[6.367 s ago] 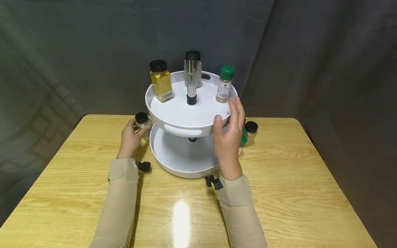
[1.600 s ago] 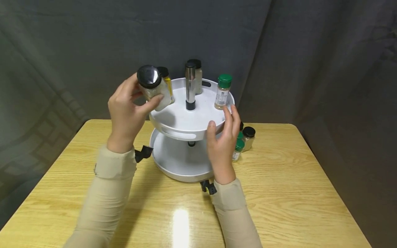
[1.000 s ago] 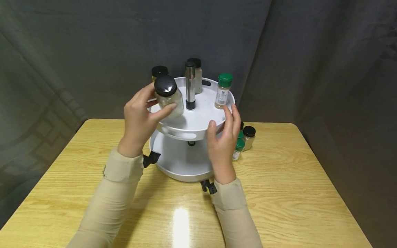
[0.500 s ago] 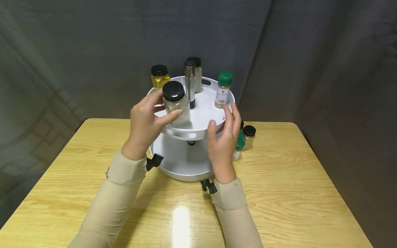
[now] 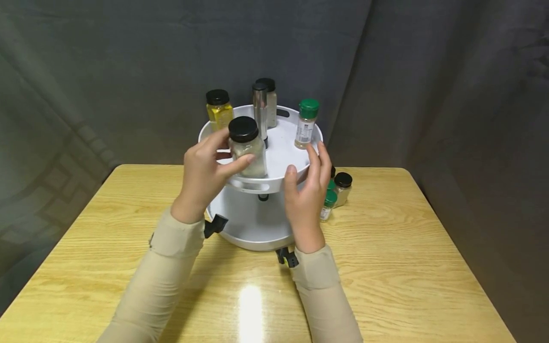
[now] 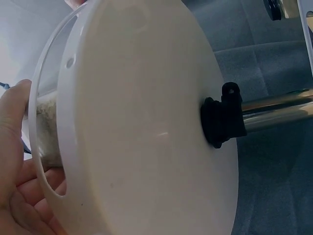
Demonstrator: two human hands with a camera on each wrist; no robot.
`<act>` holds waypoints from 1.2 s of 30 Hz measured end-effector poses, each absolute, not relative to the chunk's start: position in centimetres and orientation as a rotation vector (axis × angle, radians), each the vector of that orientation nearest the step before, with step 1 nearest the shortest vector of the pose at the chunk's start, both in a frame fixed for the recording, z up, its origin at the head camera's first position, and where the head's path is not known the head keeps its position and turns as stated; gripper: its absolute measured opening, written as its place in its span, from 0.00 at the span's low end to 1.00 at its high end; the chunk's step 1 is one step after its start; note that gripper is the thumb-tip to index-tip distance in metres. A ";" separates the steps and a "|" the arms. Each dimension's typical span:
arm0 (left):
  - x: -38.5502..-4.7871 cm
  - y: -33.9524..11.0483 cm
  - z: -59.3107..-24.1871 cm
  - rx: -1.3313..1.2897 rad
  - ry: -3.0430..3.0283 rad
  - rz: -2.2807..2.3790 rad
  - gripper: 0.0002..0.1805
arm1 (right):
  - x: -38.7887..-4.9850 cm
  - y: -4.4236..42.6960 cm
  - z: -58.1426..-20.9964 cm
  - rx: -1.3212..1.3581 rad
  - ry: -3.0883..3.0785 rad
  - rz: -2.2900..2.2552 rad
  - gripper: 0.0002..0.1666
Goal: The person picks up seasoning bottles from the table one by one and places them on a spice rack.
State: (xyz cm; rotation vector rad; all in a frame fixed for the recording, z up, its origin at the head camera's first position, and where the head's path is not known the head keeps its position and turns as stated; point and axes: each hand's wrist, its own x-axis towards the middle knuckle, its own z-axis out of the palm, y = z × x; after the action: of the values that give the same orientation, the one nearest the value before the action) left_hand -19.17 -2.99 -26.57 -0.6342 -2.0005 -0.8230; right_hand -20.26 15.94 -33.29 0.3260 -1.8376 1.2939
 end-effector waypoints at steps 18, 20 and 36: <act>-19.2 -2.7 -26.7 -0.649 -2.036 -0.814 0.29 | -19.9 15.9 -33.1 0.311 -1.862 1.306 0.50; -19.2 -2.7 -26.7 -0.643 -2.043 -0.804 0.29 | -19.9 15.9 -33.1 0.311 -1.866 1.310 0.51; -19.1 -2.7 -26.4 -0.628 -2.092 -0.772 0.29 | -20.1 15.8 -33.1 0.314 -1.847 1.285 0.51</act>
State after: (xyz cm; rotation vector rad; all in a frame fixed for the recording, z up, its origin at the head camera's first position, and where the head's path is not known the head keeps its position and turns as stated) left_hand -19.13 -2.69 -26.44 -0.6284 -2.0925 -0.7722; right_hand -20.06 15.82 -33.13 0.3139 -1.8473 1.2849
